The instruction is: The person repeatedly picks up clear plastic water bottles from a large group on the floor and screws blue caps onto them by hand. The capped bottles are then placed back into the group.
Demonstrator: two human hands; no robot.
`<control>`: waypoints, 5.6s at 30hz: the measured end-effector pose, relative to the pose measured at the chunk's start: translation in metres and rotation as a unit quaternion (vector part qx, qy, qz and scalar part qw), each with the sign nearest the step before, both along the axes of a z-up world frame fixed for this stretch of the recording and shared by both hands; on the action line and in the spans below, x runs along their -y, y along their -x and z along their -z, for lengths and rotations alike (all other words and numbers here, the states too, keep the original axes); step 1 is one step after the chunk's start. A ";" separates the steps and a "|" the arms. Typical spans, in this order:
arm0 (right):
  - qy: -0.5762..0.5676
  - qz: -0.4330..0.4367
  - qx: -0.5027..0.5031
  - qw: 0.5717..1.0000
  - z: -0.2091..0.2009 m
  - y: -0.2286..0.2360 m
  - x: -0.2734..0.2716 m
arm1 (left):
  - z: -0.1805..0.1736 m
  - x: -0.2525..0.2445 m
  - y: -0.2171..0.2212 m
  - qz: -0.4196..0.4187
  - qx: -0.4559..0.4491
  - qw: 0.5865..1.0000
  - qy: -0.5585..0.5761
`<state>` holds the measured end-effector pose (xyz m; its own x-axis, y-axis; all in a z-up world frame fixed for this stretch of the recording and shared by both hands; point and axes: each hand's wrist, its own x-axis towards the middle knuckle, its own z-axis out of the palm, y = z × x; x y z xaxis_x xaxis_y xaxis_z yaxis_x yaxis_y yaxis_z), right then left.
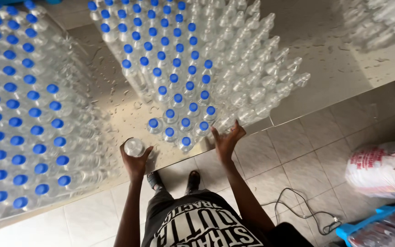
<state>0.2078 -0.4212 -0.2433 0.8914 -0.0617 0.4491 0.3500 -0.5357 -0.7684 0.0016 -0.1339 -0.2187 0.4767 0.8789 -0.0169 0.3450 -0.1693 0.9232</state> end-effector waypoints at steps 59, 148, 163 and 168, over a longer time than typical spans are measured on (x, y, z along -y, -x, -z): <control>0.349 -0.298 -0.149 0.876 -0.237 0.159 -0.125 | -0.057 -0.042 0.028 0.222 0.102 0.960 0.139; 0.246 -0.377 -0.193 0.872 -0.151 0.112 -0.256 | -0.112 -0.087 0.017 0.214 0.163 0.924 0.271; -0.022 -0.348 -0.458 0.818 -0.137 0.102 -0.253 | -0.113 -0.072 -0.005 0.147 0.129 0.935 0.294; -0.060 -0.329 -0.450 0.828 -0.144 0.109 -0.257 | -0.118 -0.063 -0.009 0.165 0.123 0.939 0.275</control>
